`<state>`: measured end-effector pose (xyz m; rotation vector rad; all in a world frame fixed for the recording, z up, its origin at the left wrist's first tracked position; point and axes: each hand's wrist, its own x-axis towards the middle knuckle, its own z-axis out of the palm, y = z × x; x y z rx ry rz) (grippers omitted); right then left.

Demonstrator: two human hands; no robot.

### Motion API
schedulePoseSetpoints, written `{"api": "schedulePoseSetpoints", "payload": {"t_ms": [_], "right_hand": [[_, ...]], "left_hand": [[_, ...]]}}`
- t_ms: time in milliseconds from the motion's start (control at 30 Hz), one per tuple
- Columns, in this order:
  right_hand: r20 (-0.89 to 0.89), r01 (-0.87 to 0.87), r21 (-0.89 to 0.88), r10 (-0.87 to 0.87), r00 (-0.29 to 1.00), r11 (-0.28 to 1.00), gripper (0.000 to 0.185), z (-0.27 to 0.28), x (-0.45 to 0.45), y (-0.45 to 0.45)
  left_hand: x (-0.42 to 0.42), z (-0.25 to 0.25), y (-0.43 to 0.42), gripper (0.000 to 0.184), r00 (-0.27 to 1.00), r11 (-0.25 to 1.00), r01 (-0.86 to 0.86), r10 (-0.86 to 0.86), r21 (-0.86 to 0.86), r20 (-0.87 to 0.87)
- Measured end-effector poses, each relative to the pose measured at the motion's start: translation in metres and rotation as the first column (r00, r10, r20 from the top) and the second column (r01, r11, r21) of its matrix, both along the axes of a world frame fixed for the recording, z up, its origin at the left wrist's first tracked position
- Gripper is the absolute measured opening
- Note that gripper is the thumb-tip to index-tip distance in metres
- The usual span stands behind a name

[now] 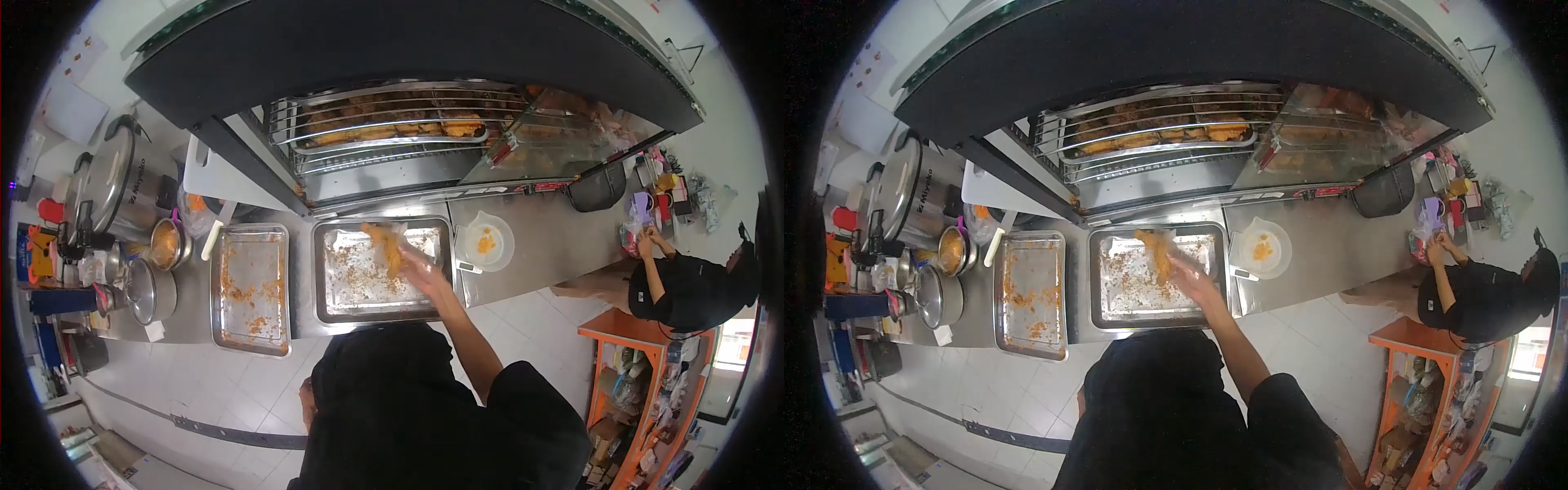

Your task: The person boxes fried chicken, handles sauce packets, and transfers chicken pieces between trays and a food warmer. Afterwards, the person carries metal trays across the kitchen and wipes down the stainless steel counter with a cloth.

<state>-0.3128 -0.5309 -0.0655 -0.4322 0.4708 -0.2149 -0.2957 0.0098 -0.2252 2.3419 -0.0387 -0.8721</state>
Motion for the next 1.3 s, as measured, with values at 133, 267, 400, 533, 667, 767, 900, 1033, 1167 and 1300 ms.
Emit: {"api": "schedulePoseSetpoints", "payload": {"t_ms": [133, 267, 400, 533, 667, 767, 900, 1033, 1167, 1300], "right_hand": [[-0.161, 0.068, -0.505, -0.171, 0.972, 0.861, 0.052, 0.010, 0.039, 0.008], [-0.120, -0.178, -0.979, -0.423, 0.898, -0.100, 0.044, 0.009, 0.081, 0.006], [-0.225, -0.315, -0.878, -0.270, 0.936, -0.360, 0.039, 0.010, 0.096, 0.012], [-0.331, -0.428, -0.811, -0.290, 0.898, -0.400, 0.044, 0.027, 0.107, 0.032], [-0.474, -0.579, -0.629, -0.335, 0.815, -0.519, 0.036, 0.006, 0.120, 0.053], [-0.674, -0.664, -0.502, -0.230, 0.702, -0.554, 0.049, -0.012, 0.116, 0.053], [-0.652, -0.721, -0.431, -0.365, 0.665, -0.543, 0.056, -0.016, 0.114, 0.056], [-0.543, -0.669, -0.438, -0.416, 0.729, -0.600, 0.054, -0.040, 0.115, 0.053], [-0.637, -0.682, -0.365, -0.364, 0.680, -0.634, 0.051, -0.042, 0.121, 0.050], [-0.655, -0.704, -0.360, -0.372, 0.658, -0.612, 0.051, -0.020, 0.120, 0.055]], "left_hand": [[0.016, 0.002, -0.008, 0.028, 0.992, 0.992, 0.122, -0.122, 0.024, -0.009], [0.029, -0.005, -0.006, 0.029, 0.966, 0.966, 0.259, -0.259, 0.001, -0.019], [0.030, -0.037, 0.011, 0.031, 0.988, 0.988, 0.156, -0.156, 0.013, -0.021], [0.030, 0.039, -0.006, 0.025, 0.993, 0.996, 0.088, -0.087, 0.009, -0.084], [0.008, 0.031, 0.016, 0.025, 0.971, 1.000, 0.028, -0.031, -0.014, -0.236], [-0.006, 0.033, 0.026, 0.032, 0.908, 0.995, -0.025, 0.063, 0.095, -0.414], [-0.017, 0.014, 0.044, 0.032, 0.912, 0.999, 0.036, -0.042, -0.022, -0.407], [-0.019, -0.009, 0.053, 0.028, 0.843, 0.954, -0.287, 0.210, -0.083, -0.495], [-0.015, -0.041, 0.058, 0.030, 0.901, 0.934, -0.256, 0.136, -0.250, -0.412], [0.007, 0.000, 0.017, 0.032, 0.816, 0.916, -0.400, 0.339, -0.035, -0.468]]}}
